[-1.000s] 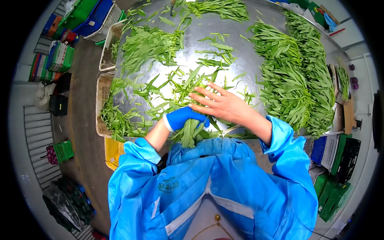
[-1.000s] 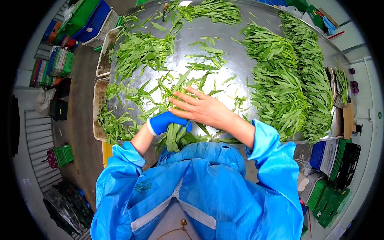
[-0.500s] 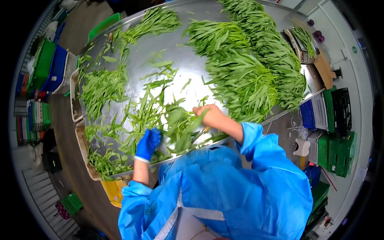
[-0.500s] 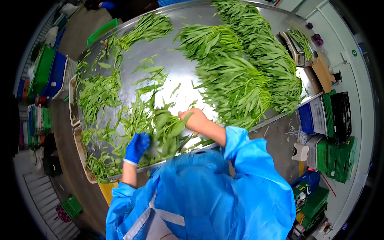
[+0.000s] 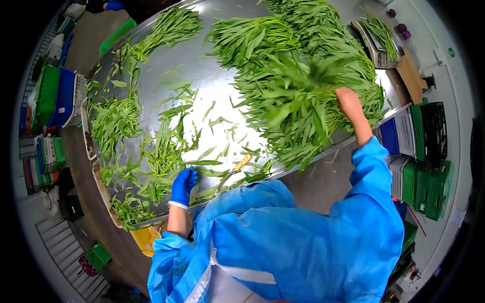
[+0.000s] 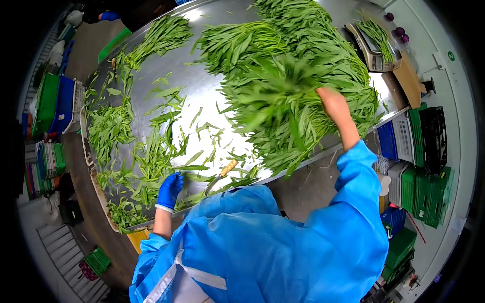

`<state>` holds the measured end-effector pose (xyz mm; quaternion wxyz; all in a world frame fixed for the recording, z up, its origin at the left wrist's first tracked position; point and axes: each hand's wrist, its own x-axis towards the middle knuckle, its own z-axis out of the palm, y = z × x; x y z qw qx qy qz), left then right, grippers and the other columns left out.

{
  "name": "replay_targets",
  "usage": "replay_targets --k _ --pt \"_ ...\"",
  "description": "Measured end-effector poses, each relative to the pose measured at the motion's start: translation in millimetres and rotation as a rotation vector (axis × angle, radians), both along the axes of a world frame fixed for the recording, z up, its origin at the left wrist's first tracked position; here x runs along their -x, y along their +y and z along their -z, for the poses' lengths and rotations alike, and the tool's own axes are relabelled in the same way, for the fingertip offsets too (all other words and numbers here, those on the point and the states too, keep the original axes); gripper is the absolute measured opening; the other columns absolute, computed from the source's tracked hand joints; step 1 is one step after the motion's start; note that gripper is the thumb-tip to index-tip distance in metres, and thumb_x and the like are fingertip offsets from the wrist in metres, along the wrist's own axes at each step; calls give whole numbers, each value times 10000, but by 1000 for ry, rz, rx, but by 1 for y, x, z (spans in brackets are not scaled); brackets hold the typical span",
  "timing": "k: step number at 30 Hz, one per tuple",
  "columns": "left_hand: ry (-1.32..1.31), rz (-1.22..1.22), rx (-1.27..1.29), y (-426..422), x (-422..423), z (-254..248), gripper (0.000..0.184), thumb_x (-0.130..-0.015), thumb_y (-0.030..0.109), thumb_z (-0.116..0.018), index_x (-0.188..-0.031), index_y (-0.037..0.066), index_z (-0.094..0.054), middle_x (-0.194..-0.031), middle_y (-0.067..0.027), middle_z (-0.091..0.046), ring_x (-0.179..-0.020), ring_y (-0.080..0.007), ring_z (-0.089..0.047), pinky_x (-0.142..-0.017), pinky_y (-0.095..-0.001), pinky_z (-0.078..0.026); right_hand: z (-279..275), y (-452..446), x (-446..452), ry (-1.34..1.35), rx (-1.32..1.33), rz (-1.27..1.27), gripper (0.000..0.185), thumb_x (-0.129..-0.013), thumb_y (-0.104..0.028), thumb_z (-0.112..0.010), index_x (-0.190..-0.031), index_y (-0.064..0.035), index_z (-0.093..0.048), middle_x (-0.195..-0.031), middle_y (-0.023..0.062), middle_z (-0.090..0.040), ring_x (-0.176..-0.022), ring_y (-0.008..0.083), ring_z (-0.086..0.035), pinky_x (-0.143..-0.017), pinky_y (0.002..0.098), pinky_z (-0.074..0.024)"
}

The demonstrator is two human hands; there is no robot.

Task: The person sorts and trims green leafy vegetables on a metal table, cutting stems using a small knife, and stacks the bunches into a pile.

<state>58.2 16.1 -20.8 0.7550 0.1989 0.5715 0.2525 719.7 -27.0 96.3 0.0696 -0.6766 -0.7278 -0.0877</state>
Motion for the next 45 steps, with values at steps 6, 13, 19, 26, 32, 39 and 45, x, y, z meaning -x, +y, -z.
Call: replay_targets --k 6,13,19,26,32,39,45 --pt "105 189 -71 -6 -46 -11 275 -936 216 -561 -1143 50 -632 -1016 -84 -687 -850 -167 -648 -761 -281 -509 80 -11 -51 -119 189 68 237 -841 -79 -491 -1071 -82 -552 -832 91 -609 -807 279 -613 -698 403 -484" --pt "302 371 -359 15 -87 -6 268 -933 176 -586 -1149 22 -628 -1018 -62 -673 -876 -127 -619 -803 -263 -481 48 -13 -42 38 317 148 842 -599 -74 -797 -1353 -133 -425 -1180 95 -538 -1099 299 -512 -922 439 -418" --pt "663 815 -1097 42 -164 -11 361 -837 119 -662 -1191 74 -609 -1107 -134 -636 -989 -274 -612 -868 -347 -486 29 -30 -14 137 106 260 669 -688 -121 -779 -1295 -111 -497 -1230 98 -544 -1112 307 -513 -934 427 -419" --pt "916 1169 -1409 67 -210 11 464 -756 162 -664 -1210 134 -575 -1298 -150 -515 -1188 -372 -465 -992 -476 -369 44 -7 43 452 -165 209 184 -822 -148 -676 -973 -43 -669 -1008 102 -649 -937 295 -599 -810 381 -485" --pt "1076 1011 -1350 99 -109 31 318 -664 111 -644 -981 96 -645 -1081 -146 -585 -1055 -355 -521 -947 -489 -372 62 11 41 448 -137 410 148 -819 -114 -667 -953 -53 -674 -997 86 -647 -936 291 -603 -784 378 -493" --pt "1643 1092 -520 123 122 7 262 -741 222 -687 -993 153 -713 -1091 -117 -666 -1053 -316 -596 -893 -428 -452 39 16 100 540 -250 235 207 -815 -73 -631 -1022 -54 -632 -1009 120 -632 -945 320 -596 -796 400 -494" --pt "1281 613 -1282 163 47 14 380 -778 198 -682 -1147 108 -666 -1157 -203 -624 -1113 -382 -557 -973 -442 -427 97 -1 285 528 236 -491 107 -797 -124 -562 -890 -102 -608 -870 38 -575 -893 222 -557 -761 353 -447"
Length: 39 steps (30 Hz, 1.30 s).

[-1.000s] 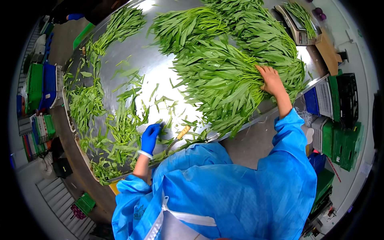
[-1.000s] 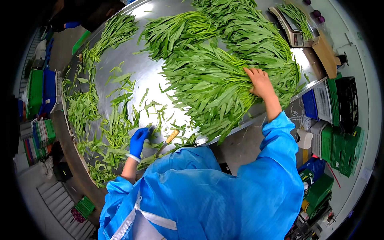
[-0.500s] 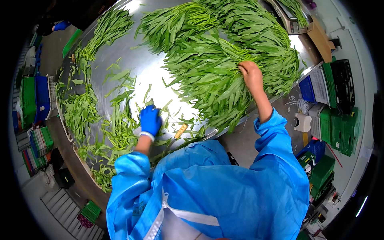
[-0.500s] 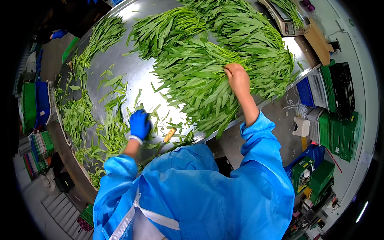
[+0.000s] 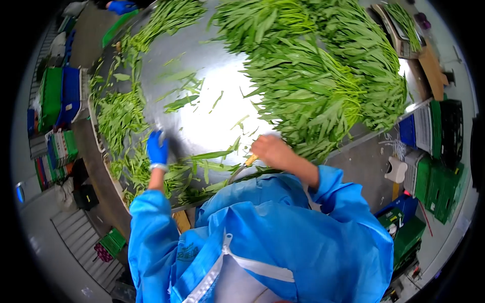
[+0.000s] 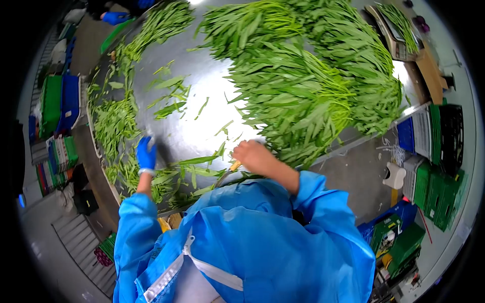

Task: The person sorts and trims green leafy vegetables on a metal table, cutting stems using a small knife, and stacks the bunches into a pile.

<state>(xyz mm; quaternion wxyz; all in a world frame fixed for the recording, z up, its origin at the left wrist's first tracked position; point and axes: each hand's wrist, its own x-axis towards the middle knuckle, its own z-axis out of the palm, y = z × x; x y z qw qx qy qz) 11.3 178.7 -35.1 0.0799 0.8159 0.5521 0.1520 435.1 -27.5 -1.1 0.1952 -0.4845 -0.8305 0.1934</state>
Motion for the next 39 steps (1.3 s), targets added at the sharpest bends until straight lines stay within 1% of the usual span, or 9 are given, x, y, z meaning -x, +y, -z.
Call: replay_targets --k 4,11,20,23,27,30,32,35,39 --pt "-69 287 14 27 -126 14 637 -703 263 -714 -1291 82 -546 -1325 -210 -515 -1189 -390 -504 -1007 -438 -409 39 -10 56 -156 -22 -73 123 -758 -148 -581 -876 -113 -589 -883 40 -557 -907 218 -536 -786 354 -419" --pt "-173 691 139 -26 -193 98 601 -776 326 -681 -1317 111 -531 -1394 -171 -457 -1272 -403 -416 -1017 -468 -365 14 -27 54 -42 254 152 206 -700 -92 -631 -891 -65 -560 -869 140 -574 -844 343 -565 -737 451 -436" --pt "499 363 177 -89 113 2 490 -958 303 -453 -1428 180 -390 -1460 -114 -399 -1330 -308 -394 -1107 -513 -253 3 -8 90 156 589 522 298 -697 -52 -654 -968 -17 -534 -829 195 -606 -756 403 -596 -661 435 -478" --pt "578 225 263 -72 228 -14 601 -828 125 -510 -1418 151 -394 -1465 -123 -390 -1345 -311 -375 -1123 -525 -223 -9 31 120 -60 472 284 398 -677 -81 -701 -1049 -32 -568 -999 177 -606 -930 364 -579 -784 442 -478" --pt "694 -157 284 -26 351 -7 491 -815 144 -546 -1303 110 -511 -1357 -164 -496 -1258 -339 -455 -1082 -523 -279 -37 119 188 -68 350 129 468 -721 -132 -708 -1153 -30 -560 -1125 154 -585 -1043 352 -537 -893 424 -456" --pt "378 -331 175 26 338 -54 345 -767 135 -636 -1104 65 -625 -1221 -159 -588 -1104 -369 -532 -964 -514 -388 -35 195 248 81 274 48 451 -758 -146 -695 -1172 -33 -555 -1131 153 -582 -1048 351 -534 -913 415 -446" --pt "35 -222 -222 53 309 -49 192 -813 128 -664 -988 52 -671 -1057 -132 -655 -900 -329 -611 -795 -397 -492 -41 253 293 68 217 2 426 -771 -152 -698 -1151 -23 -554 -1109 157 -580 -1059 352 -521 -929 427 -419" --pt "-1185 -592 523 82 242 25 330 -892 159 -644 -1182 7 -611 -1039 -69 -669 -916 -120 -620 -795 -273 -489 -23 348 353 131 99 -88 467 -793 -150 -687 -1203 -3 -518 -1186 197 -547 -1122 370 -495 -981 418 -400" --pt "-1889 -741 740 126 178 73 413 -909 142 -589 -1294 20 -502 -1226 -86 -582 -1123 -190 -564 -988 -335 -434 -8 464 412 94 54 -100 593 -775 -128 -674 -1295 27 -433 -1283 236 -501 -1193 388 -466 -1021 420 -379"
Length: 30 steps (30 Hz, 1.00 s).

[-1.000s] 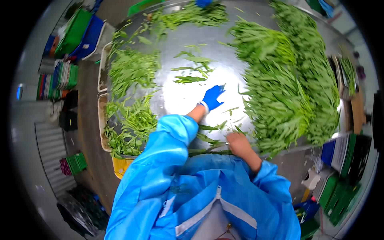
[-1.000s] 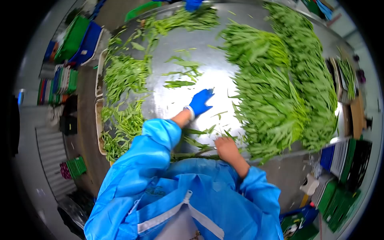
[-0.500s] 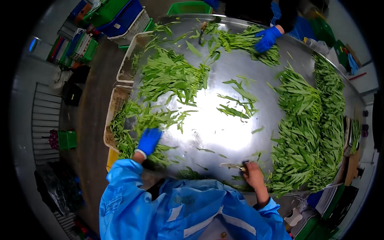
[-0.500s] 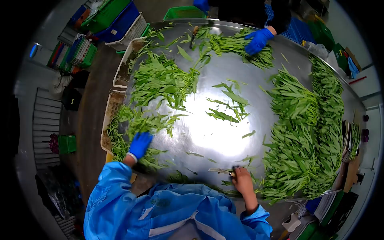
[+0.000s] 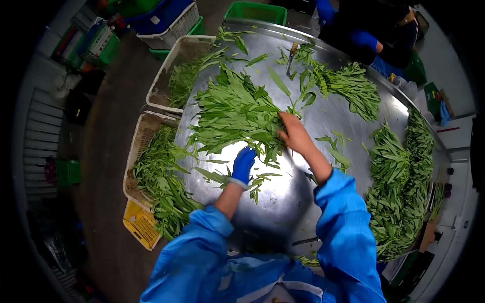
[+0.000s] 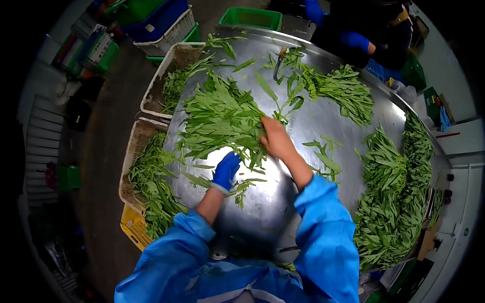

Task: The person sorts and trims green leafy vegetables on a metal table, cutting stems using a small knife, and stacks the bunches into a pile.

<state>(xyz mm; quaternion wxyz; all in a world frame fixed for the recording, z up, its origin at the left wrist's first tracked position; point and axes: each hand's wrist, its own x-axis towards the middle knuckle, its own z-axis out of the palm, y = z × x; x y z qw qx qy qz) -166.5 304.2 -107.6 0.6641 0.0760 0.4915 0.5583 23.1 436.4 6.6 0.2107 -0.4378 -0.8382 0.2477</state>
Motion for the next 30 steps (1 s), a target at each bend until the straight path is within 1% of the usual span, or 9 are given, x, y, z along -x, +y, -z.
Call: replay_targets --k 3,6,9,11,15,18,21,26,30 --pt "-254 -141 -65 36 -20 12 390 -918 175 -571 -1287 60 -516 -1255 -69 -562 -1170 -197 -519 -1028 -354 -386 31 44 15 -153 -39 107 637 -741 -166 -709 -1289 30 -449 -1219 239 -554 -1133 397 -521 -971 428 -425" --pt "-339 -133 43 67 -21 -16 403 -910 219 -614 -1281 89 -529 -1242 -38 -567 -1158 -177 -507 -1011 -360 -385 44 58 24 -314 359 172 625 -726 -225 -745 -1242 36 -507 -1088 198 -643 -991 337 -620 -885 401 -486" --pt "-386 -60 -91 76 -11 -27 446 -899 221 -645 -1302 77 -516 -1243 -42 -578 -1123 -179 -549 -968 -336 -435 18 37 31 14 990 21 626 -733 -271 -776 -1223 44 -547 -1072 142 -673 -920 222 -645 -840 334 -499" --pt "-380 15 -140 61 0 -55 445 -871 144 -672 -1275 25 -526 -1206 -62 -598 -1064 -177 -587 -899 -311 -480 12 2 31 111 919 40 616 -738 -277 -798 -1218 32 -566 -1061 95 -674 -920 148 -620 -841 284 -486" --pt "-12 168 -238 0 13 -122 413 -852 68 -668 -1241 0 -547 -1135 -62 -634 -1021 -160 -607 -894 -301 -485 -48 -91 32 504 875 176 515 -797 -154 -757 -1231 26 -547 -1061 80 -658 -931 148 -612 -843 284 -486" --pt "-161 178 -97 -46 2 -108 410 -857 86 -669 -1238 -7 -551 -1154 -74 -631 -1023 -167 -611 -880 -311 -498 -30 -160 24 878 1135 520 440 -846 -91 -688 -1240 21 -529 -1085 96 -644 -941 157 -611 -849 300 -485" --pt "-297 186 189 -92 -21 -65 389 -882 146 -651 -1233 4 -560 -1156 -75 -634 -1016 -183 -620 -861 -316 -511 19 -218 16 740 1164 692 449 -858 -108 -684 -1250 22 -509 -1108 103 -633 -1019 178 -591 -890 300 -473" --pt "-662 202 148 -111 -46 -50 421 -934 205 -594 -1310 41 -502 -1222 -71 -603 -1067 -189 -605 -907 -317 -490 10 -240 -5 773 1075 462 757 -745 16 -760 -1375 1 -340 -1239 90 -556 -1110 173 -542 -955 304 -443" --pt "-333 204 133 -109 -67 -90 394 -959 202 -552 -1302 13 -506 -1239 -84 -593 -1097 -185 -588 -950 -317 -466 -5 -243 -12 784 1016 436 728 -714 5 -774 -1326 -16 -381 -1178 86 -583 -1062 168 -562 -925 313 -463"
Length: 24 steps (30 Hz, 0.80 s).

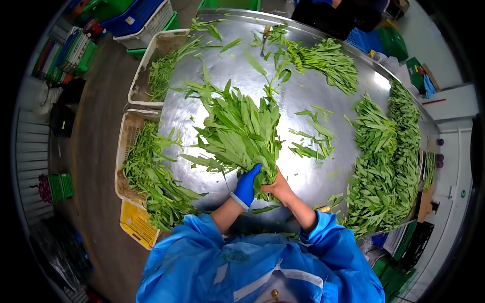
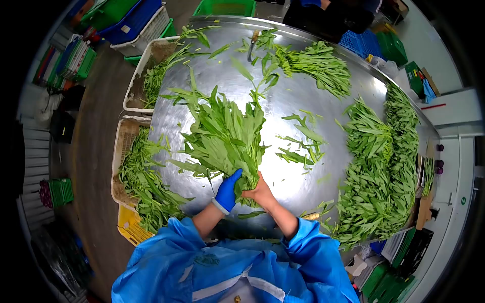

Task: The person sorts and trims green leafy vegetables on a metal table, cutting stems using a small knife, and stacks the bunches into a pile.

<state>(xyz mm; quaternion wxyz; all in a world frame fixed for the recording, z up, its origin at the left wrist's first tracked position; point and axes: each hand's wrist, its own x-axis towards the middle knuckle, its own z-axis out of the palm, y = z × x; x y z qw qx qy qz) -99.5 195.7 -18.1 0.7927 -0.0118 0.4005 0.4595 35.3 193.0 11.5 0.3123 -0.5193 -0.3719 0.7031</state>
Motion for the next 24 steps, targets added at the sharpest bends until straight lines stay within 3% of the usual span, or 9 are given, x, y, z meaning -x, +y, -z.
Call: replay_targets --k 5,9,10,14,16,18,20,22,24 --pt "85 455 -145 5 24 -27 399 -922 202 -611 -1268 16 -548 -1189 -74 -617 -1056 -159 -591 -924 -290 -461 -21 4 -39 150 303 -22 674 -708 11 -751 -1320 -46 -473 -1180 77 -608 -1048 196 -585 -925 325 -454" --pt "1140 729 -736 -7 59 -114 398 -826 265 -729 -1139 36 -645 -997 -118 -685 -944 -180 -644 -891 -288 -476 -54 0 -68 141 175 -118 703 -710 -3 -753 -1346 -41 -455 -1222 79 -598 -1133 199 -549 -981 315 -410" --pt "1616 814 -1094 -16 64 -122 561 -739 242 -763 -1249 89 -587 -1132 -129 -646 -1043 -226 -615 -914 -307 -458 -60 -4 -74 116 118 -168 712 -711 -5 -751 -1354 -39 -448 -1232 81 -594 -1151 196 -539 -991 316 -402" --pt "1960 663 -1988 -22 15 -159 762 -675 154 -704 -1393 180 -451 -1240 -122 -557 -1148 -308 -520 -984 -426 -399 -97 -34 -69 -127 -242 -434 842 -673 -75 -798 -1410 -50 -391 -1272 127 -570 -1197 197 -511 -1011 323 -390" --pt "1791 1009 -1861 -33 4 -143 739 -686 132 -677 -1390 159 -455 -1260 -128 -556 -1175 -304 -515 -1000 -415 -392 -109 -47 -65 -253 -372 -615 894 -709 -209 -804 -1445 -35 -327 -1269 173 -564 -1206 215 -509 -982 321 -417" --pt "1621 1395 -1619 -38 -4 -152 684 -733 99 -661 -1385 115 -457 -1267 -146 -565 -1156 -290 -551 -985 -397 -419 -125 -48 -84 -79 -55 -588 842 -781 -289 -746 -1447 -16 -308 -1287 182 -545 -1213 228 -507 -947 325 -455" --pt "1506 928 -1427 -38 12 -134 681 -749 50 -667 -1388 75 -433 -1212 -144 -588 -1092 -291 -580 -960 -391 -448 -145 -56 -116 136 117 -459 747 -904 -396 -605 -1440 19 -292 -1335 182 -497 -1216 254 -509 -878 332 -527" --pt "1239 645 -1154 -30 52 -114 712 -749 11 -690 -1398 53 -401 -1179 -132 -604 -1053 -281 -604 -935 -387 -482 -130 -68 -151 365 -99 -146 587 -950 -319 -541 -1432 -51 -342 -1344 144 -493 -1209 250 -517 -878 348 -537" --pt "811 440 -901 -21 79 -131 793 -742 -3 -713 -1435 62 -332 -1174 -114 -607 -1057 -252 -612 -938 -376 -500 -96 -90 -179 -328 -419 -111 502 -858 -232 -653 -1288 -35 -484 -1273 130 -550 -1137 273 -559 -914 394 -495"
